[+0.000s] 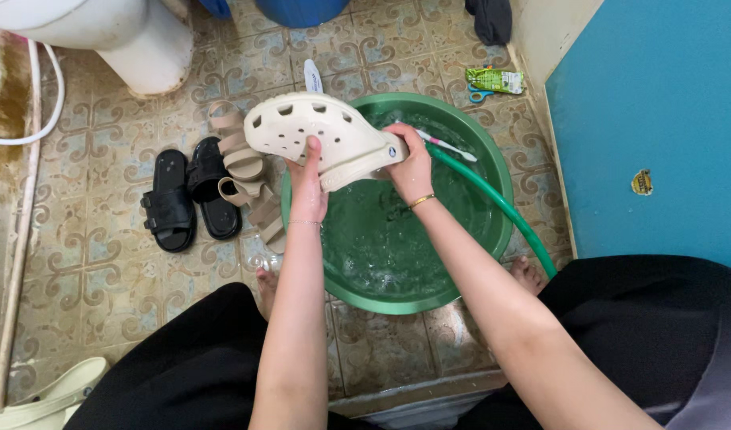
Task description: The person washes several pairs of shoes, including white clogs and beige sandals, in a green basin filled with water. They use a toothbrush to scrub the shoes and rinse them with a hose, then place the cleaned shoes on the floor.
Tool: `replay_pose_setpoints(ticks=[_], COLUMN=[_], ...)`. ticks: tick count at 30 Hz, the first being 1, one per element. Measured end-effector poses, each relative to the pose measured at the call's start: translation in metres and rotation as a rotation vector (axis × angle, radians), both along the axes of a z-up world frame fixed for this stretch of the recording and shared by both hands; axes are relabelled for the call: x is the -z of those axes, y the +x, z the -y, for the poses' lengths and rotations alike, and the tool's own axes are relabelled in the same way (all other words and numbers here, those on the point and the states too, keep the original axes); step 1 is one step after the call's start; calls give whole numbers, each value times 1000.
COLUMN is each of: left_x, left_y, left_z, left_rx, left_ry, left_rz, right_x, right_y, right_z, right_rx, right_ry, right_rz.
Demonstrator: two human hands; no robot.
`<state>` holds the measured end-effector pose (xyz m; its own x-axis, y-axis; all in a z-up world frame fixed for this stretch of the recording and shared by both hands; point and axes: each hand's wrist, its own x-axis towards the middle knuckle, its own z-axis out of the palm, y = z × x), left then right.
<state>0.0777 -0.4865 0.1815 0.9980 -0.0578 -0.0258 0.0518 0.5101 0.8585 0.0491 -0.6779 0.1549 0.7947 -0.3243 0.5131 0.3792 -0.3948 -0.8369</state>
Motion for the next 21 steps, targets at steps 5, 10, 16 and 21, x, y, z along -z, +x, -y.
replay_pose_setpoints(ticks=[5,10,16,21], left_x=[-12,54,114,123], left_y=[-7,-12,-18,-19], left_z=[-19,-12,-10,-6], left_rx=[162,80,123,145], left_ry=[100,266,351,325], left_rz=[-313,-457,-591,-567], right_x=[-18,4,42,42], right_y=[-33,-94,-102,-87], right_z=[-3,-20,-38,-40], right_rx=[-45,203,-396,-465], right_ry=[-59,-582,-588,-605], right_rz=[-148,119,-354,-477])
